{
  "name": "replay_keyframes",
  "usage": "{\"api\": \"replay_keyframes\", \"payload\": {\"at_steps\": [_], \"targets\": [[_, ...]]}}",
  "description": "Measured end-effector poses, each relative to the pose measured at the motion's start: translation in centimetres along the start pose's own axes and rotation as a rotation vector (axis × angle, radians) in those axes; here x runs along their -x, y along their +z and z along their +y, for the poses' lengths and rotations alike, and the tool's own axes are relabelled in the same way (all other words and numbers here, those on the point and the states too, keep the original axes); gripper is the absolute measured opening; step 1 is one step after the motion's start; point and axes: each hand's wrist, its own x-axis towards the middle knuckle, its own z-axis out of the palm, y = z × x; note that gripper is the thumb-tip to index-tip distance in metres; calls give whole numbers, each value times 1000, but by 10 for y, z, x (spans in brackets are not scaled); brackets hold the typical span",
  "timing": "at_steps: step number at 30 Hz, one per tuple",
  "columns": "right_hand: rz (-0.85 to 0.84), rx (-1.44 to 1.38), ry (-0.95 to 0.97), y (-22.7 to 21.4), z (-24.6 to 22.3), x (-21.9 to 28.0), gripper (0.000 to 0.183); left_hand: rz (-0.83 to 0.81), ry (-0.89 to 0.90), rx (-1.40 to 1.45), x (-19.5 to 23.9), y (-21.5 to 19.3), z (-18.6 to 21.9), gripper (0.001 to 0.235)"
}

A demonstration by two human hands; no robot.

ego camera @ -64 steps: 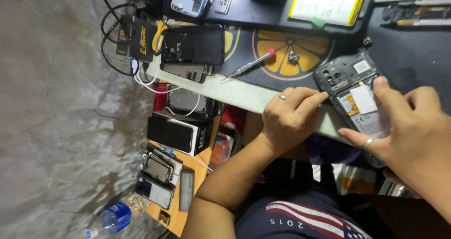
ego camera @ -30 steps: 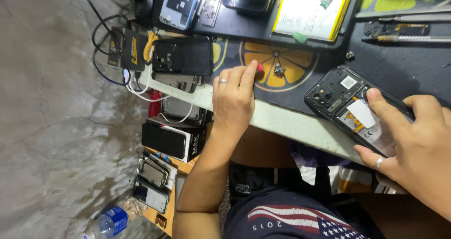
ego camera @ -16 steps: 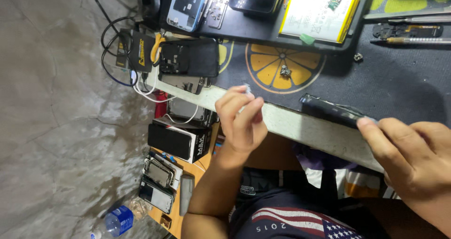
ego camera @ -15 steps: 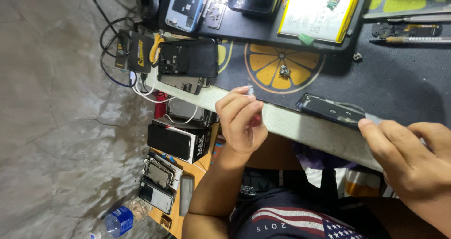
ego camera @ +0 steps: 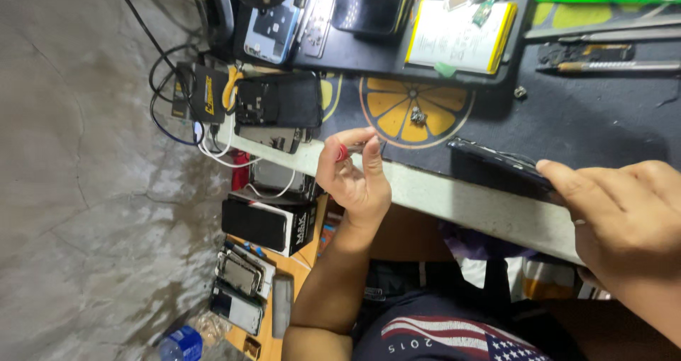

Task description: The person disassembles a smartphone, removes the back cover and internal components, and uses a screwdriver to unscrew parts from the motherboard area. The person handles the phone, back cover, battery, and screws while working at a cluttered electronics repair bench.

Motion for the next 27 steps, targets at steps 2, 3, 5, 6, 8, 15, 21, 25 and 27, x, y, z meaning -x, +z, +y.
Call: {"api": "replay_keyframes", "payload": {"at_steps": [2,3,5,6,8,15,21,25,27], "targets": [[13,-38,2,-2,3,-6,41,-15,0,27,0,1,-1,57],[18,-64,8,-4,3,-9,39,-25,10,27,1,1,0,58],[47,-99,27,-4,0,-12,40,-48,9,22,1,0,1,60],[54,-105,27,-4,-1,-13,40,-62,-3,18,1,-1,2,59],[62,-101,21,-6,-2,-15,39,-76,-2,15,0,0,1,61],[-127,195,27,-12,-29,-4,50,-111,14,-26,2,1,1,64],[-229,382,-105,-10,-50,6,65,-142,14,-2,3,-1,-3,63],[-238,462,-203,-7,-50,5,50,-125,32,-24,2,0,-2,64],[-217,482,-221,-7,-51,5,50,-131,28,-9,2,0,-2,65]]}}
